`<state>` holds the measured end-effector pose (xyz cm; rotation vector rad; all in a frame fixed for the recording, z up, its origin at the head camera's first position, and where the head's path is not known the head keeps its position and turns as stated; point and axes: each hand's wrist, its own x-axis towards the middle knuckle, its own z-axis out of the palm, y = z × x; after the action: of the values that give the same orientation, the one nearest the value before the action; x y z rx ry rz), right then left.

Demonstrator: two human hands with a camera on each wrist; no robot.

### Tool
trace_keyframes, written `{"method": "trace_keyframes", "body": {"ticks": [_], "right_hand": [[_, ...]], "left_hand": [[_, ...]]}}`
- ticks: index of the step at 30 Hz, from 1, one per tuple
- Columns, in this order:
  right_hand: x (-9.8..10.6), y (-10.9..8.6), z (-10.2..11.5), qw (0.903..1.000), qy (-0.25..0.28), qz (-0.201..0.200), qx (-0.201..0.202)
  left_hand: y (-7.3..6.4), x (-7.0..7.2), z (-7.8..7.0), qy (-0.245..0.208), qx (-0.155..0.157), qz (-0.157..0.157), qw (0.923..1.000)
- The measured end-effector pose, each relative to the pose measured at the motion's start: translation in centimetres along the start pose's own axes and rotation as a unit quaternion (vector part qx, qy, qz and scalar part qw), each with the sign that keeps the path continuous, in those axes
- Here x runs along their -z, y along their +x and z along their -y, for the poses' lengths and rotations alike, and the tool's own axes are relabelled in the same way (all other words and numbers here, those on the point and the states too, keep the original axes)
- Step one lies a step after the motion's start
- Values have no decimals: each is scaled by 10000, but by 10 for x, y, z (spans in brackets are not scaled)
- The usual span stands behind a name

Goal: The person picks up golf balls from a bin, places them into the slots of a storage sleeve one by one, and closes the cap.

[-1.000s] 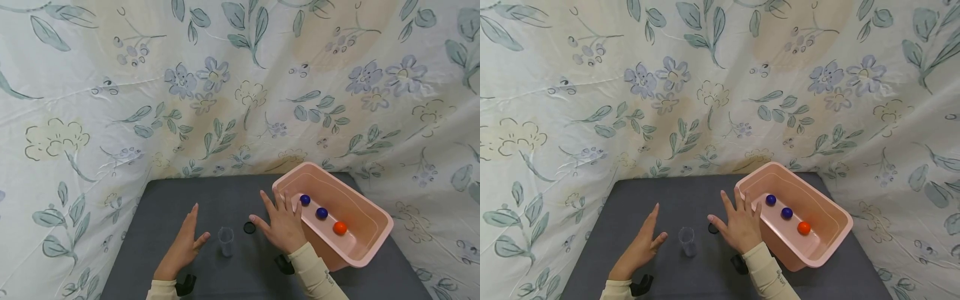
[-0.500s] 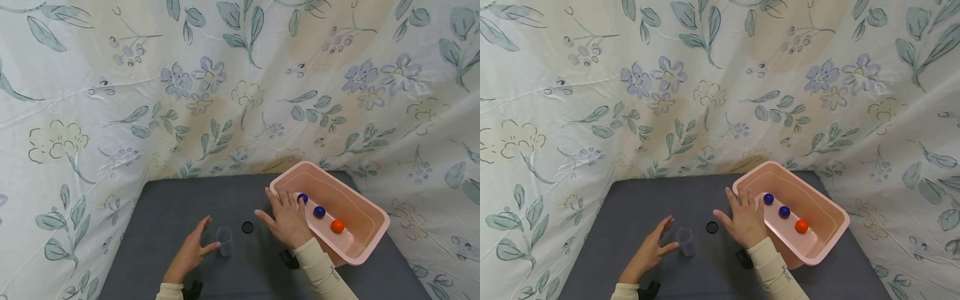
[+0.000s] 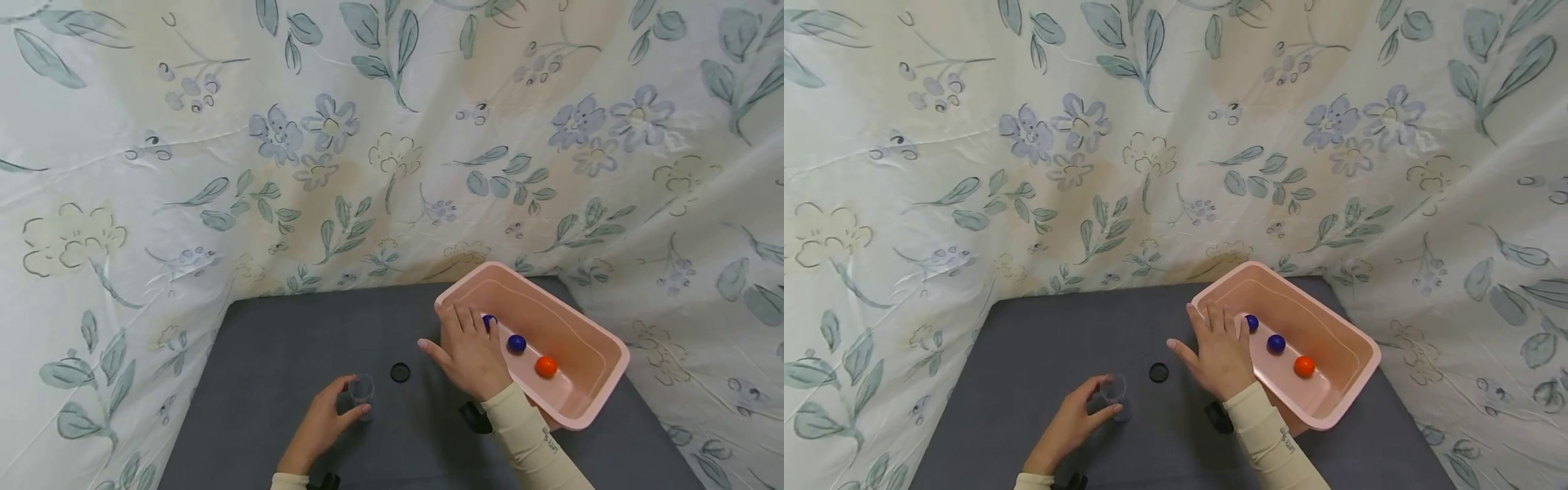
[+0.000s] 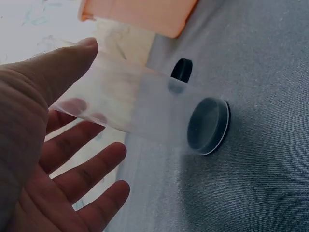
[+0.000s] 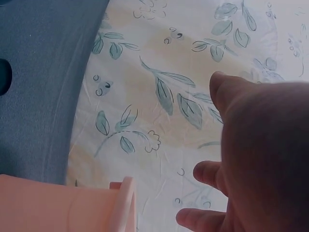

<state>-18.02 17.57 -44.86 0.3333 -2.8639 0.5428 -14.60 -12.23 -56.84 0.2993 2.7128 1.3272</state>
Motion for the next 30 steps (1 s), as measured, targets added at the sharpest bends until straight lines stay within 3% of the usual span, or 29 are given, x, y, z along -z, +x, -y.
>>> {"method": "trace_keyframes", "body": {"ticks": [5, 17, 26, 30], "right_hand": [[1, 0, -1, 10000, -15, -32, 19], [12, 5, -12, 9994, -270, 133, -147], [28, 9, -30, 9974, -612, -219, 319], [34, 12, -37, 9972, -687, -79, 280]], "left_hand": [[-1, -3, 1, -25, -53, 9, 10000], [-1, 4, -8, -107, -131, -345, 9993], [-4, 10, -15, -100, -408, -638, 9971], [-5, 13, -19, -195, -505, -716, 9960]]}}
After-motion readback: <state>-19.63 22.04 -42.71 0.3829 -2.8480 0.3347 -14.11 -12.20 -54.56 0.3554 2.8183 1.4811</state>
